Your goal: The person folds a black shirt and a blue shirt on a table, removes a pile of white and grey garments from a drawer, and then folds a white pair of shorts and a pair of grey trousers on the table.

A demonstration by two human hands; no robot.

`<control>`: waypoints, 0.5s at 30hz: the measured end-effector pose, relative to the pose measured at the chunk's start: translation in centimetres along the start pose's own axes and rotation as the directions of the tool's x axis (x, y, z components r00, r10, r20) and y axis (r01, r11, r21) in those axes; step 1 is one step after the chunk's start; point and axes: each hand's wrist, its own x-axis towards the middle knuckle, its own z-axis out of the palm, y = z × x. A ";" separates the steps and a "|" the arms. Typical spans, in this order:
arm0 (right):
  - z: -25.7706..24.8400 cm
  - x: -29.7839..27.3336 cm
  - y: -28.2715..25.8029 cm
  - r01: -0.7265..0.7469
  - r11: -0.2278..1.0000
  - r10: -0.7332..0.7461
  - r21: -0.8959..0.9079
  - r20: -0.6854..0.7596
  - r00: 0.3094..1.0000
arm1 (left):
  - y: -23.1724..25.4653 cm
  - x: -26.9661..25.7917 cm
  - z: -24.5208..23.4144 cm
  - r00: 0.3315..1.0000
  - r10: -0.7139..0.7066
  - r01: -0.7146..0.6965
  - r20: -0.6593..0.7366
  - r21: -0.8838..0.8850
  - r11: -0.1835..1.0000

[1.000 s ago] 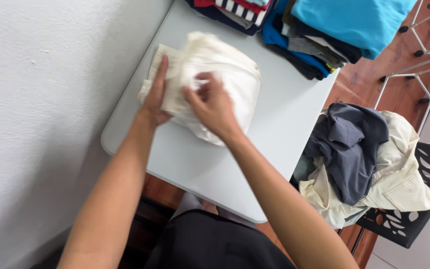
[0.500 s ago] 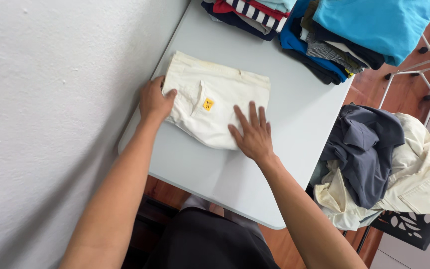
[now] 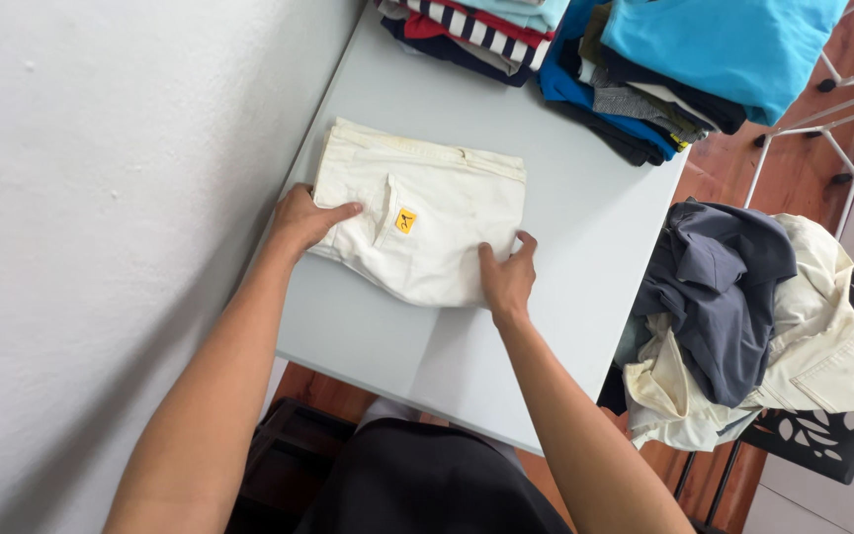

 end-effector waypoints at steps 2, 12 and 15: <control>-0.1 1.4 -0.4 -0.106 0.987 0.104 0.118 0.020 0.994 | 0.6 1.1 -0.5 0.982 -0.037 0.057 0.183 -0.104 0.993; -1.0 8.1 -7.2 0.025 0.911 -0.124 0.412 0.216 0.969 | 8.5 7.1 -1.5 0.922 0.293 -0.268 -0.254 0.129 0.955; -1.8 7.0 -9.3 0.076 0.988 -0.112 0.131 0.294 0.949 | 9.0 5.9 0.8 0.689 0.647 -0.499 -0.327 0.433 0.751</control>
